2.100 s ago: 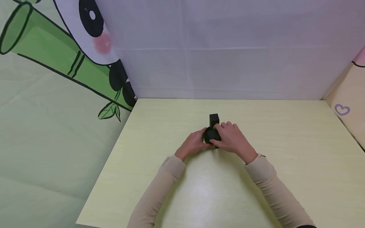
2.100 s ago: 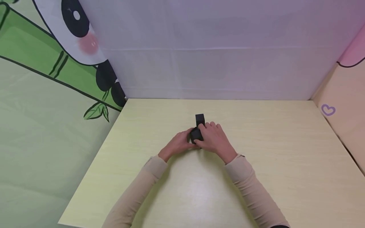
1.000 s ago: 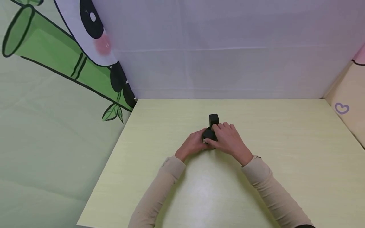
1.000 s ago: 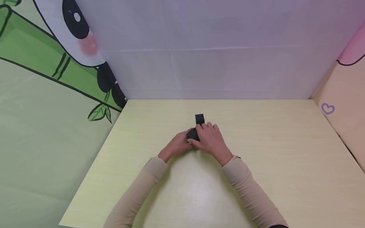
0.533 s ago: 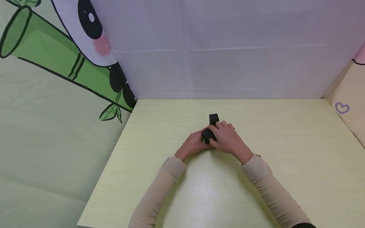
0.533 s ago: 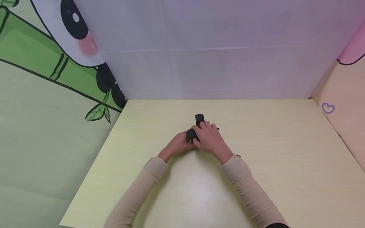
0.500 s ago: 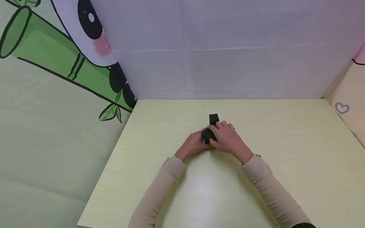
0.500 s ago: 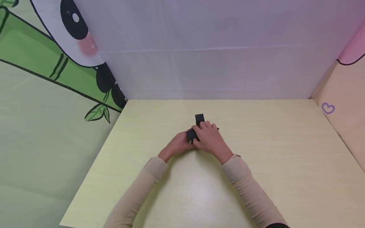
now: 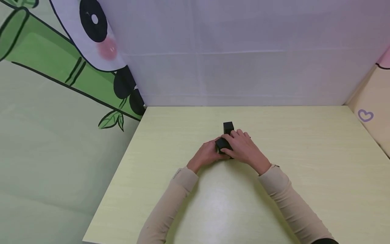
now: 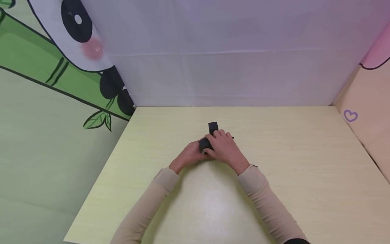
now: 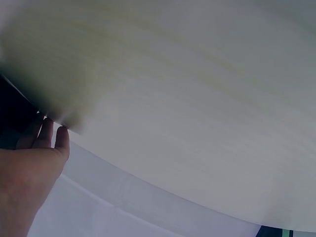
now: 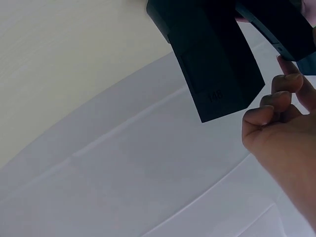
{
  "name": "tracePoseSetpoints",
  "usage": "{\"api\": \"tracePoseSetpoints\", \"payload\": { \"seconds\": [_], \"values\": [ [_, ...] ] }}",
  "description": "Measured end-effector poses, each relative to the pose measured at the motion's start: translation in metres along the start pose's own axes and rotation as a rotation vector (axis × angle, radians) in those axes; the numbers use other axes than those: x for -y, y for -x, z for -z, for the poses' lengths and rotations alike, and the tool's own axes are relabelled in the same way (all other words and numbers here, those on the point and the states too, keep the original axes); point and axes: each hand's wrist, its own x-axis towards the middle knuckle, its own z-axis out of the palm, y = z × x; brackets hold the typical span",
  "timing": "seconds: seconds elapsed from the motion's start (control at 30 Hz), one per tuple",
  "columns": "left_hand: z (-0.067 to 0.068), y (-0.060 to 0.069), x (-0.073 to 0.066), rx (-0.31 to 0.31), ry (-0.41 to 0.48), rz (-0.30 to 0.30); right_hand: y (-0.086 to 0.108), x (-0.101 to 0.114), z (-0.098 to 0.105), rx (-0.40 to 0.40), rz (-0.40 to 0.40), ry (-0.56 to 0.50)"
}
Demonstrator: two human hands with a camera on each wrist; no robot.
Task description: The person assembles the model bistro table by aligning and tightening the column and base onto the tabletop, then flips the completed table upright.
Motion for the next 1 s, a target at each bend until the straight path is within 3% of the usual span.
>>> {"api": "tracePoseSetpoints", "payload": {
  "seconds": [0.37, 0.5, 0.67, 0.77, 0.93, 1.0],
  "values": [
    [0.0, 0.001, -0.002, -0.006, 0.0, 0.011, 0.002, -0.004, -0.004, -0.079, 0.05, 0.036],
    [0.0, 0.001, -0.001, -0.005, -0.012, 0.005, 0.003, -0.004, -0.005, -0.081, 0.036, 0.041],
    [0.0, 0.001, 0.001, -0.002, -0.023, -0.012, 0.007, -0.006, -0.009, -0.107, -0.027, -0.026],
    [0.0, 0.001, 0.001, -0.004, 0.005, -0.017, 0.013, -0.013, -0.011, -0.218, -0.086, -0.082],
    [0.001, 0.0, 0.001, -0.015, 0.013, -0.022, 0.028, -0.036, -0.016, -0.482, -0.192, -0.191],
    [0.001, 0.0, 0.001, -0.014, 0.009, -0.02, 0.035, -0.048, -0.017, -0.535, -0.247, -0.232]
  ]
}}
